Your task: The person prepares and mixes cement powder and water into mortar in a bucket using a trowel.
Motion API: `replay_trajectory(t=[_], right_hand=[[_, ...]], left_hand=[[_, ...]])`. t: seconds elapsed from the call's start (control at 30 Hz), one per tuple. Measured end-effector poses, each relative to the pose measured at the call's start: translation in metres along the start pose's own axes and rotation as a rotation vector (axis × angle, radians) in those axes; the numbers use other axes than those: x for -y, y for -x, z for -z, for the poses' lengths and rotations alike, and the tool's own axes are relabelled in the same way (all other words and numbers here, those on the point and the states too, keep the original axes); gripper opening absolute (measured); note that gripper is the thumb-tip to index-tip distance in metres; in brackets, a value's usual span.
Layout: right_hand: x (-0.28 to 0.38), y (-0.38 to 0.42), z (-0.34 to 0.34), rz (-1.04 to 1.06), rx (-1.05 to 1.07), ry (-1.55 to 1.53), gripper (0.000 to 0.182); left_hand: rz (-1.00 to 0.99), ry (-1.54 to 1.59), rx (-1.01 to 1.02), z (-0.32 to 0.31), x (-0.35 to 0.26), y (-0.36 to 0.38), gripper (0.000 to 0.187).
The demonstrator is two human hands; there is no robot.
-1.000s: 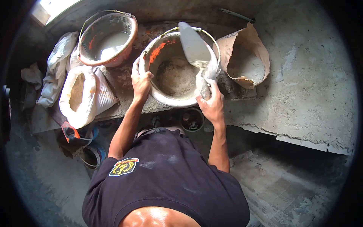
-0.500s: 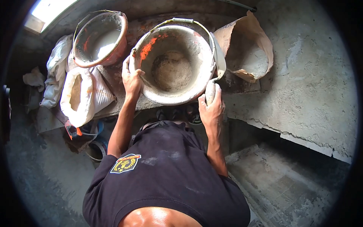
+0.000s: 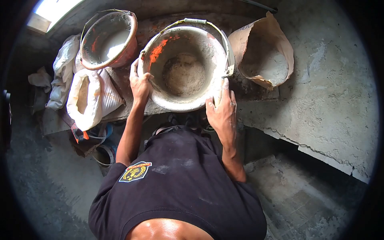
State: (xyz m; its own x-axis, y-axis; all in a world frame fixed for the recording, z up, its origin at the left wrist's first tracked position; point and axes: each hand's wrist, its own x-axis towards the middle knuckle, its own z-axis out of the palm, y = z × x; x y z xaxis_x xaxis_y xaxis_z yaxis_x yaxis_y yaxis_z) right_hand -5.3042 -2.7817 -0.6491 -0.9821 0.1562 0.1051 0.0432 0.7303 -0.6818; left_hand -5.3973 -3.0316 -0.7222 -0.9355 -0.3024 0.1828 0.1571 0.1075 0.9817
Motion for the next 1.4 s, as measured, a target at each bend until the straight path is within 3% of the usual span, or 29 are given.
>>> replay_trajectory(t=[0.13, 0.23, 0.3, 0.57, 0.63, 0.93, 1.07, 1.13, 1.4], right_hand=[[-0.012, -0.010, 0.003, 0.025, -0.012, -0.079, 0.063], [-0.026, -0.011, 0.008, -0.101, 0.020, -0.249, 0.057], [-0.014, -0.010, 0.025, -0.302, 0.118, -0.607, 0.052], [-0.027, 0.012, 0.022, -0.214, 0.013, -0.784, 0.046], [-0.025, 0.015, 0.021, -0.179, 0.016, -0.808, 0.045], [-0.057, 0.016, 0.007, -0.077, -0.021, -0.713, 0.050], [-0.078, 0.019, 0.000, 0.024, -0.058, -0.579, 0.055], [-0.082, 0.021, 0.005, 0.084, -0.090, -0.494, 0.056], [-0.099, 0.017, 0.023, 0.096, -0.024, -0.576, 0.054]], left_hand=[[0.080, 0.050, 0.008, 0.002, 0.001, 0.000, 0.064], [0.072, 0.120, 0.009, 0.000, 0.001, 0.000, 0.063], [-0.004, 0.056, 0.016, 0.002, 0.007, -0.001, 0.064], [0.008, 0.031, 0.022, 0.002, 0.005, -0.001, 0.063], [0.120, 0.094, 0.004, 0.001, -0.001, 0.000, 0.066], [0.095, 0.150, -0.016, -0.001, 0.002, 0.003, 0.063], [0.110, 0.032, -0.003, 0.001, -0.002, 0.004, 0.061], [0.100, 0.137, 0.009, -0.001, -0.005, 0.004, 0.062], [0.092, 0.050, -0.004, 0.001, -0.003, 0.004, 0.065]])
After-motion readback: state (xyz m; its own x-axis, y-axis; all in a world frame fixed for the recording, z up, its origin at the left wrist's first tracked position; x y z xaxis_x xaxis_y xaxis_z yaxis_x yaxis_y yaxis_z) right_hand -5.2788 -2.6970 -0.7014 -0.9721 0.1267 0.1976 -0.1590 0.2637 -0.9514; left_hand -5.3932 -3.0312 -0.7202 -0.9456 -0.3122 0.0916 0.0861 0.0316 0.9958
